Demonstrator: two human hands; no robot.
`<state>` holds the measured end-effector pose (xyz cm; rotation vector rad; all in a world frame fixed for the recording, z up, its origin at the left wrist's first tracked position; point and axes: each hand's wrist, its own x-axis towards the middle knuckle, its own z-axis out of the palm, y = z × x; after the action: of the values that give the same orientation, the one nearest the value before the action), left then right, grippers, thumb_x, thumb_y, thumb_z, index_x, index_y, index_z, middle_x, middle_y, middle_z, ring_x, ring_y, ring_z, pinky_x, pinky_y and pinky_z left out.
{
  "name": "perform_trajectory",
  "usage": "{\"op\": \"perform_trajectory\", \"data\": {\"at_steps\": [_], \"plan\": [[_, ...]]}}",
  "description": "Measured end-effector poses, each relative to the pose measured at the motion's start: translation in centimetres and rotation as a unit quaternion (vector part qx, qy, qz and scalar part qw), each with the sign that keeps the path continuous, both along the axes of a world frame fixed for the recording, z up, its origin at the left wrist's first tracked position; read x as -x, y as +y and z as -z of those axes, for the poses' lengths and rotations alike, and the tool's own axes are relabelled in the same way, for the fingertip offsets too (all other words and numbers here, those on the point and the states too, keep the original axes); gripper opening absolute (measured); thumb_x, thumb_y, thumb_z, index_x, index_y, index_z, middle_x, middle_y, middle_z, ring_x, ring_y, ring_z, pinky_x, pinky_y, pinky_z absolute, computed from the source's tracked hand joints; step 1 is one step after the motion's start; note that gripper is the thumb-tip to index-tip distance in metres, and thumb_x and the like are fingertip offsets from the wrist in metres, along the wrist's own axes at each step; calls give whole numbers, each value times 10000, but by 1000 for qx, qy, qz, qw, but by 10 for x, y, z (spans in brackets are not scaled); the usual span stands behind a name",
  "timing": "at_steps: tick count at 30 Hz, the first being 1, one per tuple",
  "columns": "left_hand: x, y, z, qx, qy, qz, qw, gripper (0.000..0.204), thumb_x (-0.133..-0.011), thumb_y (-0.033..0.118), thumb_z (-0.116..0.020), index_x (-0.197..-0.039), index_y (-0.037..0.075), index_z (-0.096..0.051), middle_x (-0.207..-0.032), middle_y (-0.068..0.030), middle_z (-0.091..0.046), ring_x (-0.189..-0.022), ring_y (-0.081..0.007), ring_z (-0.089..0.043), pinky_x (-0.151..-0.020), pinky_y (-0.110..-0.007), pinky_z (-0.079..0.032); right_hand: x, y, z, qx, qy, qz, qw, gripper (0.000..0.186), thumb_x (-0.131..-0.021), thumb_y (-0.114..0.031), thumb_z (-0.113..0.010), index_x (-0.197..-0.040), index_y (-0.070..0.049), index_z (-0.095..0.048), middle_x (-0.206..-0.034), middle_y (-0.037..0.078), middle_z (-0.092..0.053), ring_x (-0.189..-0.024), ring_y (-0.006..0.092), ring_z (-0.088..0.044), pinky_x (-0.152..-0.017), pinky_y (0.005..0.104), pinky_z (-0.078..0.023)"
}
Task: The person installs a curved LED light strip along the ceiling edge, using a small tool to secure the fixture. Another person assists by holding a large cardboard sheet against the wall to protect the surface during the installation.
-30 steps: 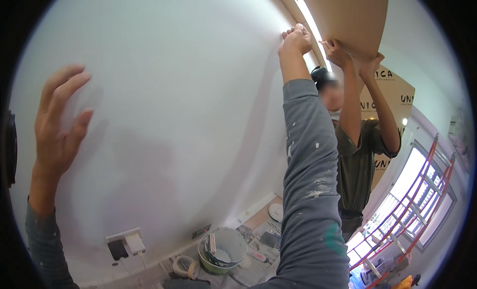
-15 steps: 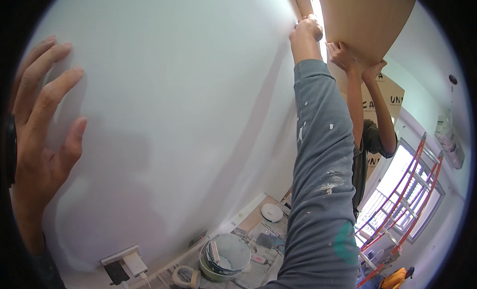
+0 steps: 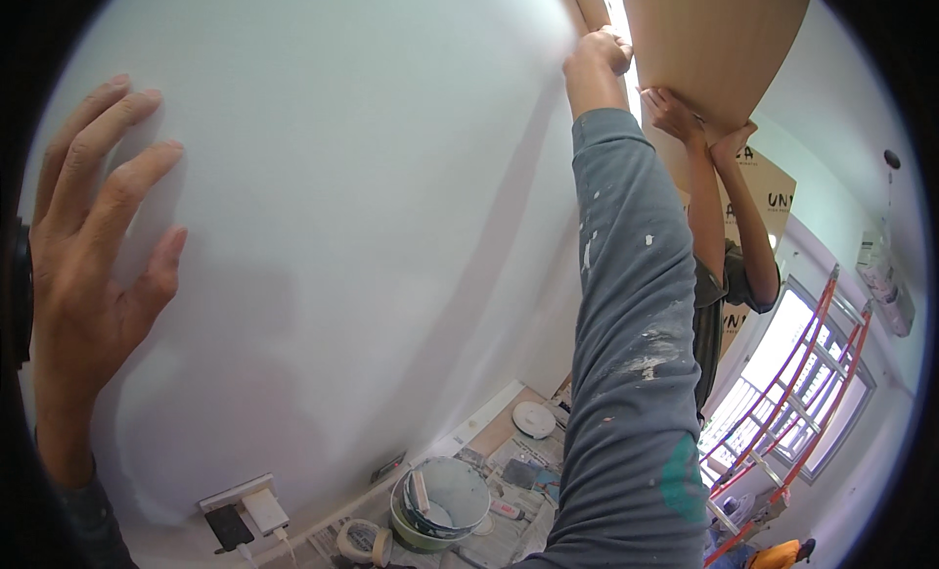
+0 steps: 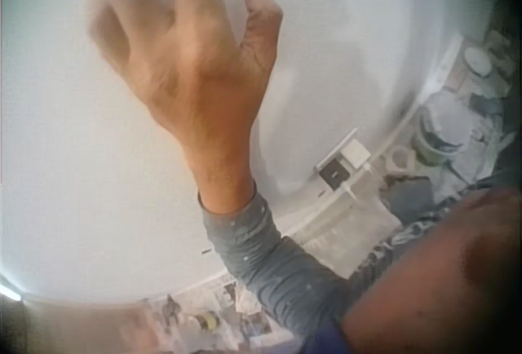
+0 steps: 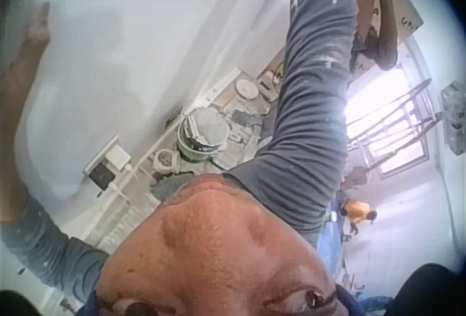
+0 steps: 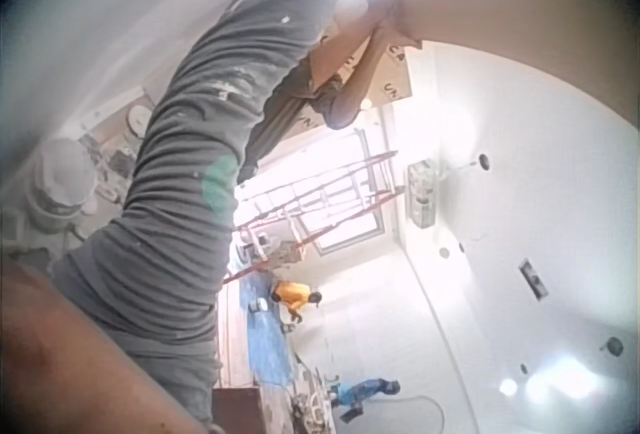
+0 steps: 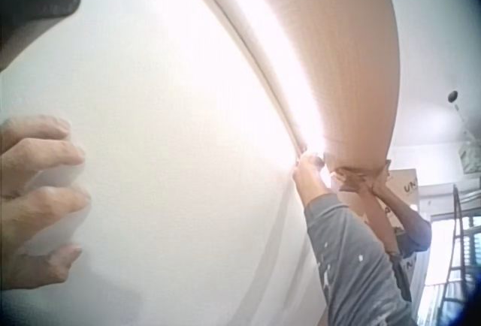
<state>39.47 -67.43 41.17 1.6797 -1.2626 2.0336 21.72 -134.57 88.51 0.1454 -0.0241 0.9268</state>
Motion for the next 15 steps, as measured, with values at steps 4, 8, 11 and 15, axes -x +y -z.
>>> {"op": "perform_trajectory", "data": {"at_steps": [4,8,11,15], "plan": [[-1,-1,-1,-5,9,-7,1000,447,-757,23,-741,-1193,79,-659,-1481,-144,-547,-1456,-344,-444,-1185,-488,-449,-4,43,31,-100,-302,531,786,327,-986,-247,-565,-1299,-172,-623,-1362,37,-573,-1231,188,-523,-977,319,-428],[2,6,5,5,23,1,1000,432,-757,25,-745,-1177,86,-666,-1478,-131,-553,-1452,-338,-451,-1182,-483,-453,-46,173,115,383,-221,891,103,310,-992,-238,-558,-1290,-179,-620,-1391,54,-580,-1269,200,-526,-993,343,-440],[3,-2,2,16,13,41,999,425,-754,25,-746,-1167,85,-671,-1473,-128,-557,-1447,-336,-456,-1179,-482,-456,-23,204,129,403,-191,894,32,298,-996,-231,-553,-1283,-184,-618,-1413,68,-585,-1297,209,-529,-1004,361,-449],[4,-5,0,18,14,46,999,421,-751,16,-744,-1161,79,-675,-1469,-125,-560,-1445,-335,-458,-1180,-478,-455,-25,219,139,401,-155,901,-58,135,-1015,-173,-587,-1144,-142,-613,-1228,107,-687,-1089,235,-666,-854,363,-546]]}}
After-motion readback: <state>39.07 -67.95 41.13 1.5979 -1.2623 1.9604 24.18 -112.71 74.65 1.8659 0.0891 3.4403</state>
